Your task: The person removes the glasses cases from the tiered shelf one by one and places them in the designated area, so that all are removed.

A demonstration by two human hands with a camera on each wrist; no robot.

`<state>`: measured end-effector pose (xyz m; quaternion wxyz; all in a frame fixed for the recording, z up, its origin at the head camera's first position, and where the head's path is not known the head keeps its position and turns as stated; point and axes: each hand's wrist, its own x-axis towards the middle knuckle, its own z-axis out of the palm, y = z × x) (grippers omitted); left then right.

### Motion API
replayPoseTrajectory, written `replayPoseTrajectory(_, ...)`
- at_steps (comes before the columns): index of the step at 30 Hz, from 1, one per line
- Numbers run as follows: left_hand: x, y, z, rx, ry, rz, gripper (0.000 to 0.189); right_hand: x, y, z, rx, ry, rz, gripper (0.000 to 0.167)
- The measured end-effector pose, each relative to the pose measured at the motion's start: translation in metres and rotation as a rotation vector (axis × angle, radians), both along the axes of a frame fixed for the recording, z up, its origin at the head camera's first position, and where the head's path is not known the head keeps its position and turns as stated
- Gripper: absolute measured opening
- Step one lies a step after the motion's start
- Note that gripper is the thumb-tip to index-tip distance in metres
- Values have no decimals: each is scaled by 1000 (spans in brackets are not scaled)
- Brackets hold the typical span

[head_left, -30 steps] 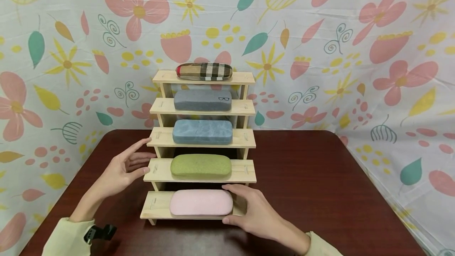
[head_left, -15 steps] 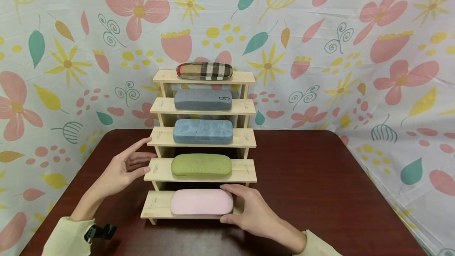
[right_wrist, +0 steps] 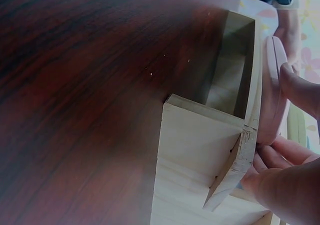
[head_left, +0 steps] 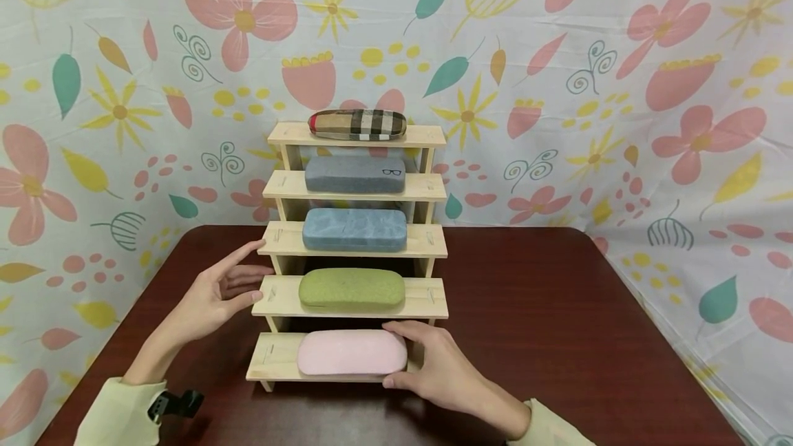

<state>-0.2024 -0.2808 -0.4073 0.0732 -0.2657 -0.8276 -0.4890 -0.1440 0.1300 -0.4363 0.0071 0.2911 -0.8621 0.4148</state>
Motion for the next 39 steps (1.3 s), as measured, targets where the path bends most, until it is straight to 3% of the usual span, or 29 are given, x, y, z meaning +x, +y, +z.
replayPoseTrajectory(39,-2,-1,-2,22,-6,-9,84,1,2,-3,-45,-85,-35,72)
